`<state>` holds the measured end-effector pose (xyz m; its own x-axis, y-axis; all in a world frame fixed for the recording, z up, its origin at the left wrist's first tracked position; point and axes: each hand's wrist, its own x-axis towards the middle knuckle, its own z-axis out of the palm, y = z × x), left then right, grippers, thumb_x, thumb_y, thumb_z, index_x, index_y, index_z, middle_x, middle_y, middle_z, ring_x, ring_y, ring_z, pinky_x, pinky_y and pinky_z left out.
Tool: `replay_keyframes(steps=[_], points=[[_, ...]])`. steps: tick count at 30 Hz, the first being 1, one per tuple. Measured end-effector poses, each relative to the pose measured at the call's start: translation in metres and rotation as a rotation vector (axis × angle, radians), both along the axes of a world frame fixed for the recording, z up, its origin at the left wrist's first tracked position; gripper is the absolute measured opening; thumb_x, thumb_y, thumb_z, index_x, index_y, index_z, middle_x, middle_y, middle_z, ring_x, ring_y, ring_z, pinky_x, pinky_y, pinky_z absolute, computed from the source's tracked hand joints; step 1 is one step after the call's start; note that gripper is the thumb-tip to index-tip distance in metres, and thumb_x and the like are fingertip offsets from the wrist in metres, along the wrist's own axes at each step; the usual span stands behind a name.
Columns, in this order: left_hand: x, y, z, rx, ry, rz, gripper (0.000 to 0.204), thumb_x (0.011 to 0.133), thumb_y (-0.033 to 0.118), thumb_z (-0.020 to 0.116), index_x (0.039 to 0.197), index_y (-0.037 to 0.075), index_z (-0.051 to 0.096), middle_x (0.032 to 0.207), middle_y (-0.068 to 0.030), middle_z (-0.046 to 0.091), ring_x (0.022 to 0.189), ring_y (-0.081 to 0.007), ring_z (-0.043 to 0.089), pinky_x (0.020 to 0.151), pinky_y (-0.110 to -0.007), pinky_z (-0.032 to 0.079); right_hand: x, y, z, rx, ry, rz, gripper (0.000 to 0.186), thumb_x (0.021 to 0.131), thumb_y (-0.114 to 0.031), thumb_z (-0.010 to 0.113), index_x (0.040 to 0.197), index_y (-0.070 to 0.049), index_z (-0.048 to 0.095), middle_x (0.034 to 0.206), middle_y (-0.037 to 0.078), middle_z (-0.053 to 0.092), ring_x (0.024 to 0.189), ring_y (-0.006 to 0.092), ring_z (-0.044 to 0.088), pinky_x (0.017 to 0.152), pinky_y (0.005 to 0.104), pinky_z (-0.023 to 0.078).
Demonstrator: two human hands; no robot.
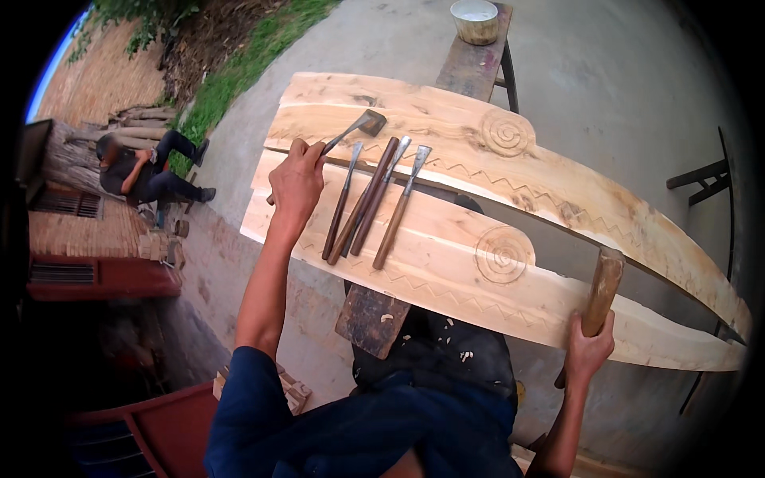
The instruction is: The person carves decorative patterns into a long wooden board using a chisel and a wooden mallet, striking the chisel to remove wood chips.
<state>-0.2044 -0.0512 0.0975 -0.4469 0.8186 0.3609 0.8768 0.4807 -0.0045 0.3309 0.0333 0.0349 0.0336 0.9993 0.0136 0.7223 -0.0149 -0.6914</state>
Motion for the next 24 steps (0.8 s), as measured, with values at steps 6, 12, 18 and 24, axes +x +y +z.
replay_keyframes(steps=[6,12,18,24], points=[[-0.008,0.048,0.033,-0.336,0.105,-0.086,0.012,0.092,0.013,0.066,0.093,0.006,0.076,0.1,-0.0141,0.068,0.081,-0.0358,0.073,0.07,-0.049,0.057,0.011,0.0,0.0,-0.006,0.068,-0.029,0.029,0.087,-0.014,0.08,0.105,-0.002,0.062,0.082,0.014,0.066,0.073,0.027,0.061,0.075,0.0385,0.053],[-0.037,0.078,0.069,-0.583,0.122,-0.105,0.014,0.089,0.014,0.065,0.084,0.004,0.075,0.092,-0.0175,0.071,0.092,-0.0388,0.069,0.08,-0.051,0.054,0.003,0.004,-0.005,-0.036,0.028,0.019,0.027,0.086,-0.014,0.078,0.104,-0.001,0.062,0.082,0.01,0.066,0.075,0.0159,0.06,0.075,0.0343,0.053],[-0.021,0.051,0.068,-0.225,-0.286,-0.111,0.035,0.102,0.008,0.058,0.134,0.01,0.07,0.085,-0.0173,0.07,0.072,-0.0311,0.067,0.071,-0.044,0.059,0.01,0.003,-0.003,-0.016,0.046,0.005,0.035,0.083,-0.018,0.083,0.109,-0.004,0.064,0.083,0.017,0.071,0.076,0.0316,0.072,0.075,0.0408,0.056],[0.043,0.019,0.066,0.506,-1.906,-0.221,0.042,0.113,0.009,0.044,0.154,0.003,0.044,0.106,-0.0143,0.058,0.074,-0.0148,0.06,0.066,-0.028,0.064,0.014,0.004,-0.001,-0.047,0.035,-0.015,0.037,0.083,-0.02,0.083,0.112,-0.004,0.065,0.09,0.017,0.075,0.082,0.0319,0.075,0.078,0.0404,0.057]])
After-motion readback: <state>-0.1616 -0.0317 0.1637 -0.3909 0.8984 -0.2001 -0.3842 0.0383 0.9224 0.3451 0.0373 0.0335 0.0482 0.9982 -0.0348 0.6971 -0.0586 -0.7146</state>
